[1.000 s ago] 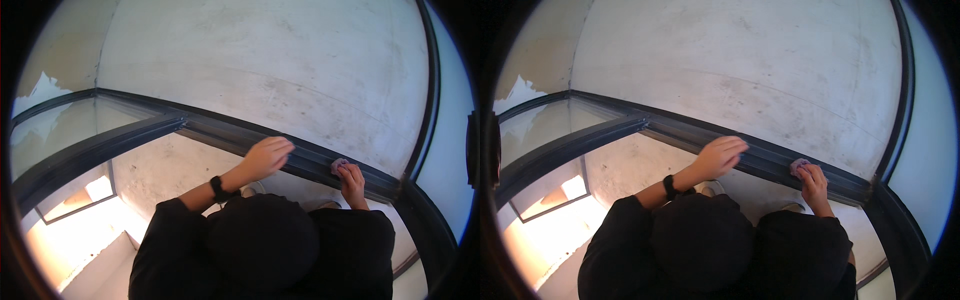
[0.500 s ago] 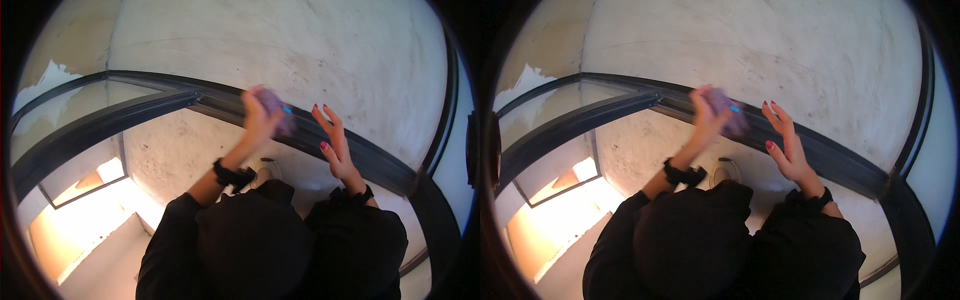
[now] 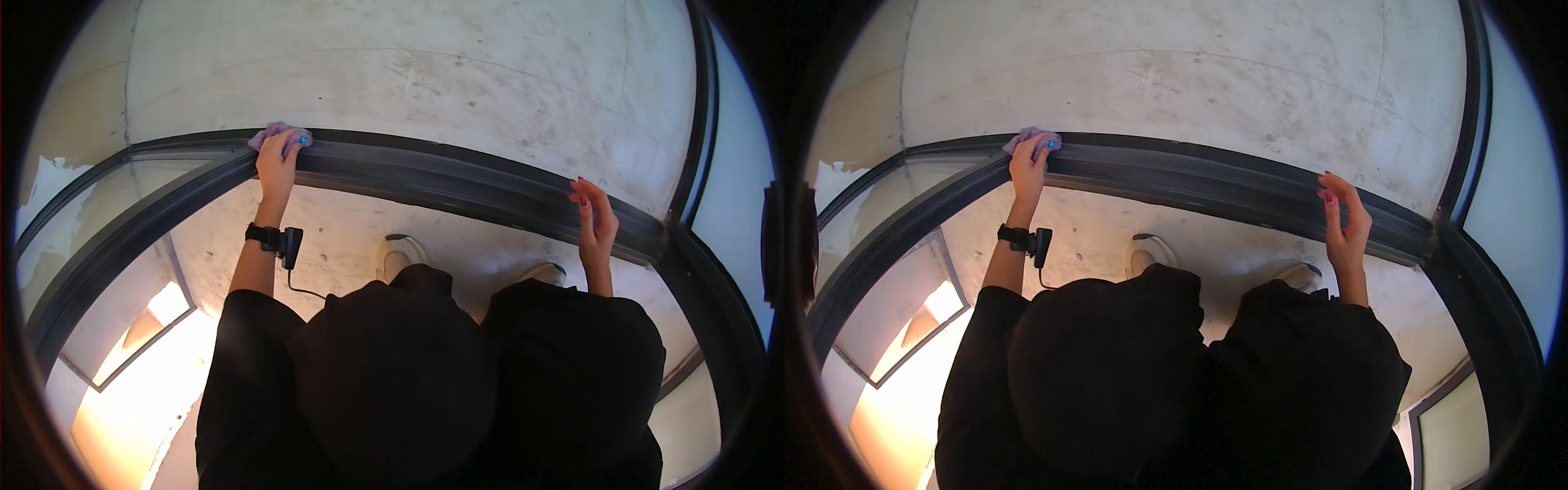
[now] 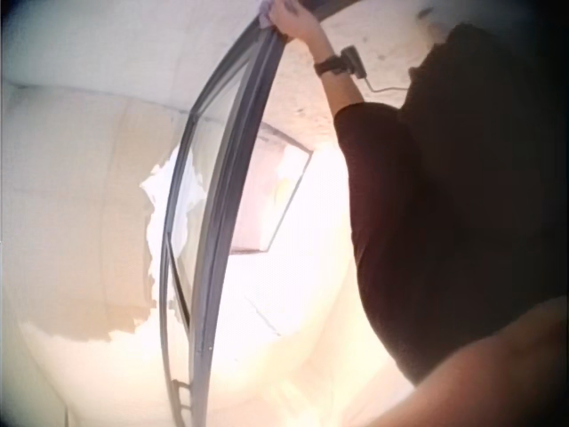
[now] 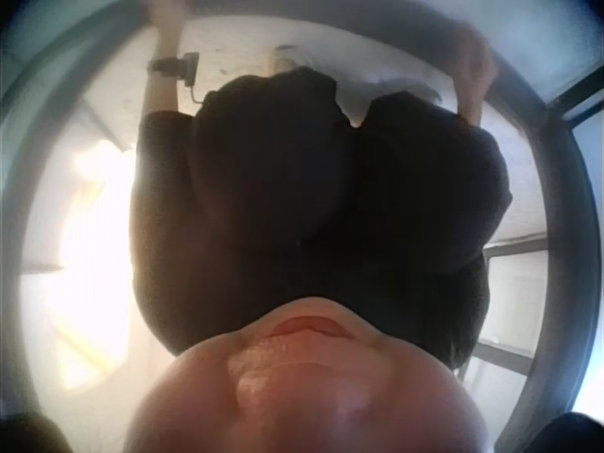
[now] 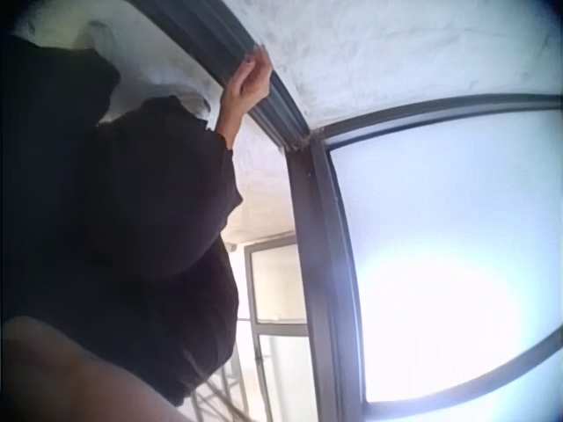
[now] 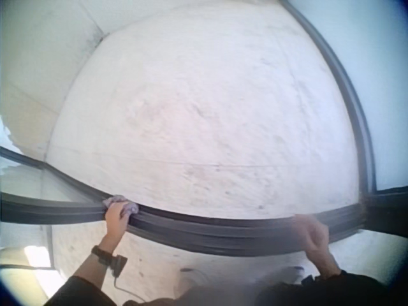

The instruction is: The person wipes the black metal frame and glass of a sliding door with a cloth, cleaning the top, sides, and the bottom track.

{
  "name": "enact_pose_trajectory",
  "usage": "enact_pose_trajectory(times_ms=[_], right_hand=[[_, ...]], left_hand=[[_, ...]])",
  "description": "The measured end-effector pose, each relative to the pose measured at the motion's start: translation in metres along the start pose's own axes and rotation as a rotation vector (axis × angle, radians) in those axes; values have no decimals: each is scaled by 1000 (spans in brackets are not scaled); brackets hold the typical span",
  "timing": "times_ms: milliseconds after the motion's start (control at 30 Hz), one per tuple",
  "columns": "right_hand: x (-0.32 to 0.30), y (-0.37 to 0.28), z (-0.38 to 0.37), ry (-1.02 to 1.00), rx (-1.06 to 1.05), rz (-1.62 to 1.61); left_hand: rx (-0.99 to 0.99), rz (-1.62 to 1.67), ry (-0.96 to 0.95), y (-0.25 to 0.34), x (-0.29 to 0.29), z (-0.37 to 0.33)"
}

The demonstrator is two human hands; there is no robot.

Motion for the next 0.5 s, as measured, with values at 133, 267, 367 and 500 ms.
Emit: enact_pose_trajectory(times_ms=[133, 267, 367, 500], right_hand=[[-4, 15, 10, 58, 67, -40], [7, 32, 13, 49, 104, -121], [4, 8, 12, 12, 47, 48], [-1, -11, -1, -70, -44, 47]], left_hand=[[58, 190, -114, 51, 25, 7], [404, 264, -164, 159, 74, 10], [557, 572, -426, 242, 108, 11], [683, 585, -529, 312, 148, 13]])
Point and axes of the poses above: each hand's wrist, its own z-axis away from the middle knuckle, its own x-axis out of the palm, y = z × x, the point moved 7 cm from there along -z, towards the middle knuckle, and after that the axes turned 13 degrees about -y, right-handed, at the moved point
